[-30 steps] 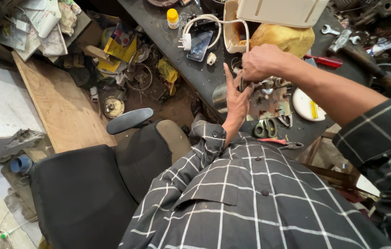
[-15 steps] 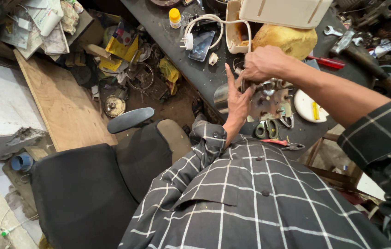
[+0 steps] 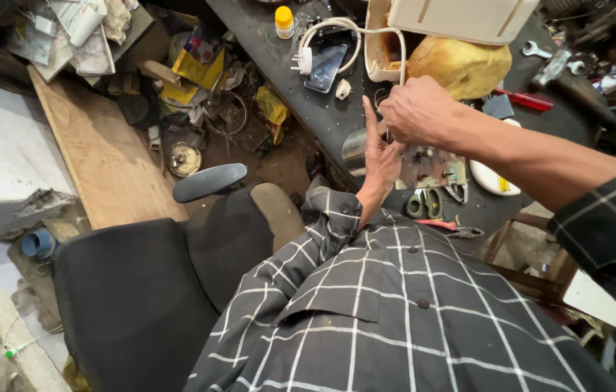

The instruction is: The person holds a circular metal electrical component and uses a wrench to tighten or loosen a bolt on it. They then use pliers to adjust a small part on the component. The person continues to manipulate the component with their hands, turning it over and examining it.

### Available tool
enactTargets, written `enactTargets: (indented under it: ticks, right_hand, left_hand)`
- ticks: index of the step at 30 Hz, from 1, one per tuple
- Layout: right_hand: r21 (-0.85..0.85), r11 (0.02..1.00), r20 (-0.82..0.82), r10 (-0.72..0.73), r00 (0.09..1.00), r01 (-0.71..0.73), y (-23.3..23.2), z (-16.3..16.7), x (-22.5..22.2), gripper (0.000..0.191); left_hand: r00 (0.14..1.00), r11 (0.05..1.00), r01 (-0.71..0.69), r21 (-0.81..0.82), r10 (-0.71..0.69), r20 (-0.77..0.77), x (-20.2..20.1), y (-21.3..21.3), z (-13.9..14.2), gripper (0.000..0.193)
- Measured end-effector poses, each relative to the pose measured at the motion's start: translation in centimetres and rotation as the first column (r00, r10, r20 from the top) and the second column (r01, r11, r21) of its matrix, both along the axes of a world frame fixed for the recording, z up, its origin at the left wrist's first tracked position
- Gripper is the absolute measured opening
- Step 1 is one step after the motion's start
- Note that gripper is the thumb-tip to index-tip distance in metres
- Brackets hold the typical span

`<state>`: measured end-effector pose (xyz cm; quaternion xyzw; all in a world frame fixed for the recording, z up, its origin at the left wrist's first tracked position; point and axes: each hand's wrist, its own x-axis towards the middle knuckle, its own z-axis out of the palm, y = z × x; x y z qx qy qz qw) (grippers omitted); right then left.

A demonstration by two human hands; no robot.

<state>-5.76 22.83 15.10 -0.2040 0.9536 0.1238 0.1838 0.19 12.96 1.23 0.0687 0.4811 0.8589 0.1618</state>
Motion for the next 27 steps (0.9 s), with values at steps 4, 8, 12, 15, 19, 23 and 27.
enactTargets:
  ticks: [4,8,12,15,19,23,27]
  right_hand:
    - [-0.010,0.992,0.078,-0.123,0.989,0.124,1.6,-0.9,-0.7,0.025]
    - [-0.060,0.969,0.108,-0.231,0.967,0.238,2.9,-1.7,-0.6,0.029]
    - [-0.068,0.992,0.026,-0.109,0.994,0.110,3.8,-2.7,0.6,0.028]
    - [-0.109,0.978,0.070,-0.173,0.982,0.180,4.3,-3.2,0.8,0.028]
    - [-0.139,0.961,0.136,-0.221,0.966,0.240,5.0,-2.5,0.9,0.039]
    - [-0.105,0.952,0.093,-0.278,0.956,0.287,4.3,-1.2,2.4,0.036]
    - [-0.047,0.956,0.116,-0.284,0.952,0.291,3.4,0.3,2.5,0.033]
  left_hand:
    - [1.000,0.997,0.015,0.075,-0.016,0.022,0.1,0.1,0.3,0.108]
    - [1.000,1.000,0.012,-0.013,-0.012,-0.026,0.4,0.2,0.6,0.108]
    - [0.999,0.999,0.004,0.040,-0.002,-0.054,0.6,0.5,0.5,0.108]
    - [0.995,1.000,-0.003,0.010,0.004,-0.098,0.7,0.6,0.2,0.107]
    - [0.994,1.000,0.003,-0.007,-0.004,-0.105,0.9,0.8,0.0,0.107]
    - [0.996,0.999,0.035,0.022,-0.033,-0.084,0.9,0.7,0.6,0.109]
    - [0.974,0.990,-0.035,-0.140,0.002,-0.227,1.0,0.0,2.1,0.111]
